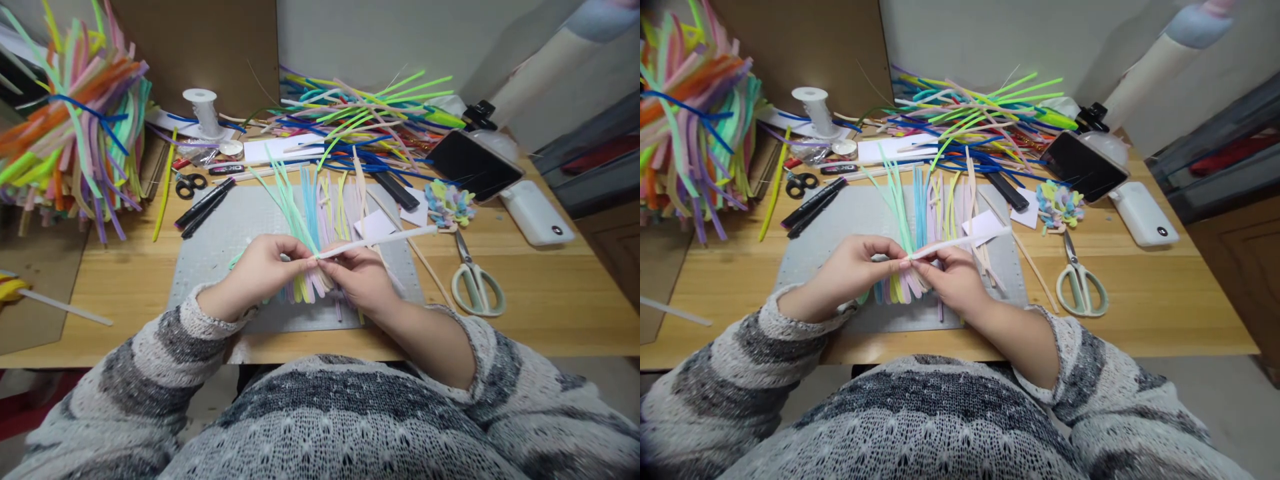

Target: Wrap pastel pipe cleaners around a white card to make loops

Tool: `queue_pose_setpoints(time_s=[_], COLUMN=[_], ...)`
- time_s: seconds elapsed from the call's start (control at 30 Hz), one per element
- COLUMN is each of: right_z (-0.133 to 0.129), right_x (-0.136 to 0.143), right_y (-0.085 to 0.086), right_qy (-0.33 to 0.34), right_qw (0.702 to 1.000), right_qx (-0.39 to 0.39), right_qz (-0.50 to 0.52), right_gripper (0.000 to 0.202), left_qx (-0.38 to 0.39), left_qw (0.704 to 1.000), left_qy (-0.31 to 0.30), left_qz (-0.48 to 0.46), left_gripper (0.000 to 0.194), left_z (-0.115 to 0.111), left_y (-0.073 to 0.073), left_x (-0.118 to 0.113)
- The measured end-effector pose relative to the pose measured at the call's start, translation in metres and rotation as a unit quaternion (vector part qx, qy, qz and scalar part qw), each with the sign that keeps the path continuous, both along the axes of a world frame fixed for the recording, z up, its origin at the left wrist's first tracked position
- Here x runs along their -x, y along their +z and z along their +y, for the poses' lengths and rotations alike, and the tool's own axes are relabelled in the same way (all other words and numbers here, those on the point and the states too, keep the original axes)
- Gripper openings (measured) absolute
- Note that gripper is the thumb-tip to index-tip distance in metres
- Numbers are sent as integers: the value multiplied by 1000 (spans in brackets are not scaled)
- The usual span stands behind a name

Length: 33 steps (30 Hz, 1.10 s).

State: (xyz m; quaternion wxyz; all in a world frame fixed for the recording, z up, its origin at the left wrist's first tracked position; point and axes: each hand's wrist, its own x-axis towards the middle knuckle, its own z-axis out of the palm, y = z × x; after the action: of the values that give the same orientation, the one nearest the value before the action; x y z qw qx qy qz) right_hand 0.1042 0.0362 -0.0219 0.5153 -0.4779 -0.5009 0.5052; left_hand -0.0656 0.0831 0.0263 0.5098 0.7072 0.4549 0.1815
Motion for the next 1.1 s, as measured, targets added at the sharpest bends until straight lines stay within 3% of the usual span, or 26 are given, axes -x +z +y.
queue_pose_setpoints(time_s=[0.23, 0.4, 0.8, 1.0, 1.1], right_z=[-1, -1, -4, -5, -5], right_x=[2, 2, 3, 4, 5], right_y=[6, -3, 3, 3, 3], right_qy=[19, 25, 34, -18, -34], right_qw=[999, 996, 998, 999, 999], right_qx=[-17, 40, 34, -6, -13], right_qz=[36, 69, 30, -48, -30], right_gripper=[6, 10, 15, 10, 11], left_qx=[-7, -19, -20, -47, -66], left_qw=[1000, 999, 998, 996, 997], left_qy=[-12, -22, -31, -38, -8], left_qz=[7, 20, 41, 60, 26], left_gripper=[23, 22, 18, 18, 20], left_z=[1, 1, 0, -1, -1], left_y=[1, 1, 5, 4, 1], left_x=[2, 2, 3, 2, 0])
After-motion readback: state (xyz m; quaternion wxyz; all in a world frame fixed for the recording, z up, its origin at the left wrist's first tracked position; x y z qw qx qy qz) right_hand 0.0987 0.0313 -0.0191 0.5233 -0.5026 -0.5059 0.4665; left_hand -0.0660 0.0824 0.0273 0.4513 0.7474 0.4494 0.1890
